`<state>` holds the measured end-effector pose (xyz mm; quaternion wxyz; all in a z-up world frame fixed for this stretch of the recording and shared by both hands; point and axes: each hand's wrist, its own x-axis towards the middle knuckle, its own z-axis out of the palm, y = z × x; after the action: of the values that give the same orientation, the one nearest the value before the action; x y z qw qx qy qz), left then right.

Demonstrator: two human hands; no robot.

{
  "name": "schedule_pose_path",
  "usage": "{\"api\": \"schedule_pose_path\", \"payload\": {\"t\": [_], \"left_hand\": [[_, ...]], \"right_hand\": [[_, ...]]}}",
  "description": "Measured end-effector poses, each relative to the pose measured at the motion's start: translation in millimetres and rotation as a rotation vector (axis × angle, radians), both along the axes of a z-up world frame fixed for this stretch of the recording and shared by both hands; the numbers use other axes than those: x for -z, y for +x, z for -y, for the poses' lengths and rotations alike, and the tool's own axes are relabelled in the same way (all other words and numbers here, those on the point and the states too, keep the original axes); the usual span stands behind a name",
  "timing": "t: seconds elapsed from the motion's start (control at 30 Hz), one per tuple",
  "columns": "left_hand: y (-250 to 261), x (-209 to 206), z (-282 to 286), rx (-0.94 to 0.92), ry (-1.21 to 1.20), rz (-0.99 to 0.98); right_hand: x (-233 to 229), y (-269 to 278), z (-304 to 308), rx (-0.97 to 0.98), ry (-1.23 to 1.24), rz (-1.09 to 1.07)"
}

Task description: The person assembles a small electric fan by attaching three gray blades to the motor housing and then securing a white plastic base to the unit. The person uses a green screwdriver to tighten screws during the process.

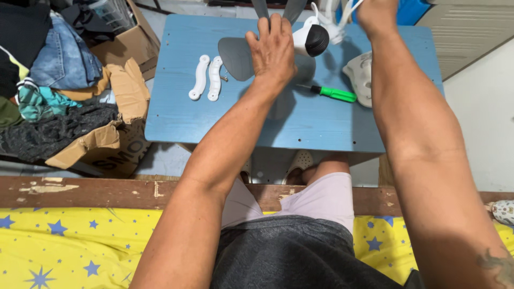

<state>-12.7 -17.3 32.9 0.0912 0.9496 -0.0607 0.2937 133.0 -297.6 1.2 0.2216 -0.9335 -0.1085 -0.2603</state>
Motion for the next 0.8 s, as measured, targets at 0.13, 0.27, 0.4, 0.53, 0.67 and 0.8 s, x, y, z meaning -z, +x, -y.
{"api": "schedule_pose_path", "payload": {"t": [0.13,0.27,0.4,0.53,0.67,0.8], "left_hand": [[6.1,5.7,-2.9,-0.008,0.05,-0.009],[14.4,11.6,1.6,-0.029,0.088,0.064],[19.3,12.1,8.1,-0.025,0.109,0.065],[18.4,12.1,9.1,-0.034,0.136,0.137],[18.6,8.6,12.9,-0.025,0.14,0.109],[17.8,3.8,11.2,0.002,0.134,0.073]], "right_hand": [[24.3,-17.8,-0.5,-0.07,-0.286,0.08],[23.3,-47.6,-1.2,0.023,-0.158,0.123],[2.5,-76.9,-23.5,-0.004,0.262,-0.138],[-8.6,-111.2,-55.0,0.126,-0.158,-0.445],[-2.0,-119.7,-72.1,0.292,-0.084,-0.936],[39.6,-83.5,-78.3,0.324,0.034,-0.917]]}}
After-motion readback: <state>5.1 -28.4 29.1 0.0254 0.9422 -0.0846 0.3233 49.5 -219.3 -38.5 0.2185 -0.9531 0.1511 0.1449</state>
